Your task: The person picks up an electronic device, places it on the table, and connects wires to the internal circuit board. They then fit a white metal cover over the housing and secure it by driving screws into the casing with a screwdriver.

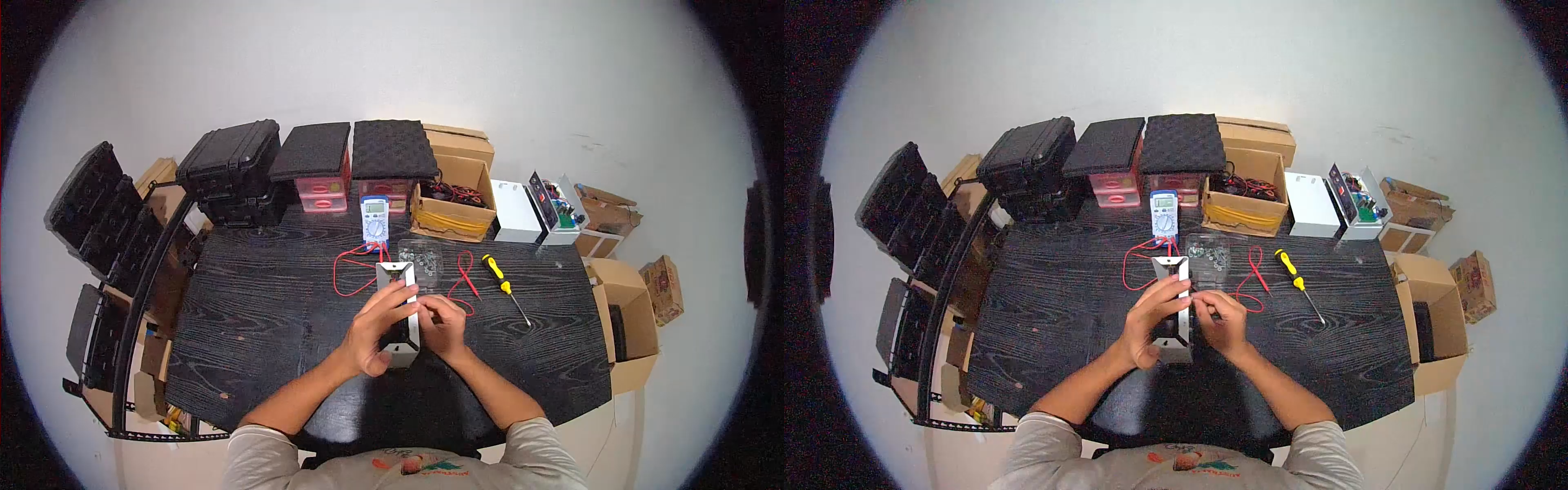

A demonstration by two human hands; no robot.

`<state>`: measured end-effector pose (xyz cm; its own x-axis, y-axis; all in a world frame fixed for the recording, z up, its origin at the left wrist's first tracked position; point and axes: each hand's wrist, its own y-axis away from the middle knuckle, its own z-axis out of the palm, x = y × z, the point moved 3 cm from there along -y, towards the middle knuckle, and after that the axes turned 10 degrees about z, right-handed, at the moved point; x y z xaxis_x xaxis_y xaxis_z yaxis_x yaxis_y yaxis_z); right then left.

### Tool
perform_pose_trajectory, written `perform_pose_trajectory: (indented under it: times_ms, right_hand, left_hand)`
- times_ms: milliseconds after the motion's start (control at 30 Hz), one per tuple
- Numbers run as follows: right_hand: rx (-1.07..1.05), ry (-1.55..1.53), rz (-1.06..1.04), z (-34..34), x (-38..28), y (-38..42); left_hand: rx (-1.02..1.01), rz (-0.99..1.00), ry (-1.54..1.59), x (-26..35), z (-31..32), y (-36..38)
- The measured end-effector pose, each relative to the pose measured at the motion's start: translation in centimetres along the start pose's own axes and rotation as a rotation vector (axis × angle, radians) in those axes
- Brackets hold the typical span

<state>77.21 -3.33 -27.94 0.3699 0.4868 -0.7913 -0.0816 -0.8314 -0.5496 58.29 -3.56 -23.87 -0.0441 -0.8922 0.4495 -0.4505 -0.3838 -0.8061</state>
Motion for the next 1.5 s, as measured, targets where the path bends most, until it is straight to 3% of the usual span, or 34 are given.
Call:
perform_pose_trajectory:
  times_ms: [100,200,400,600,800,900,1000,1100,1400,1500]
  right_hand:
    - [-0.046,-0.046,0.038,-0.2,-0.2,-0.2]
    - [-0.109,-0.173,0.257,0.1,1.1,0.1]
    - [-0.151,-0.256,0.294,0.3,1.3,0.1]
    - [-0.132,-0.555,0.443,1.1,2.2,0.3]
    - [-0.18,-0.269,0.384,0.4,2.0,0.3]
    - [-0.145,-0.041,0.077,-0.1,0.3,-0.4]
    - [-0.176,0.058,0.02,-0.6,-0.7,-0.9]
    - [-0.213,0.171,0.107,-0.5,-1.2,-0.9]
    - [-0.405,0.07,0.145,-0.6,-0.7,-1.8]
    - [-0.305,0.017,0.213,-0.8,-1.8,-1.7]
  left_hand:
    - [0.001,0.01,0.001,0.0,0.0,0.0]
    - [0.005,0.012,0.002,0.0,0.1,0.0]
    - [0.001,0.007,-0.001,0.2,0.0,-0.2]
    - [0.003,0.004,0.016,0.1,0.0,-0.2]
    - [-0.004,0.006,0.004,0.2,-0.1,-0.2]
    - [-0.008,0.003,-0.006,0.3,0.0,-0.2]
    - [0.002,0.003,-0.004,0.4,-0.1,-0.3]
    - [0.015,-0.009,-0.013,0.5,0.0,-0.3]
    - [0.006,0.005,-0.006,0.3,0.0,-0.3]
    - [0.004,0.004,-0.005,0.2,0.0,-0.2]
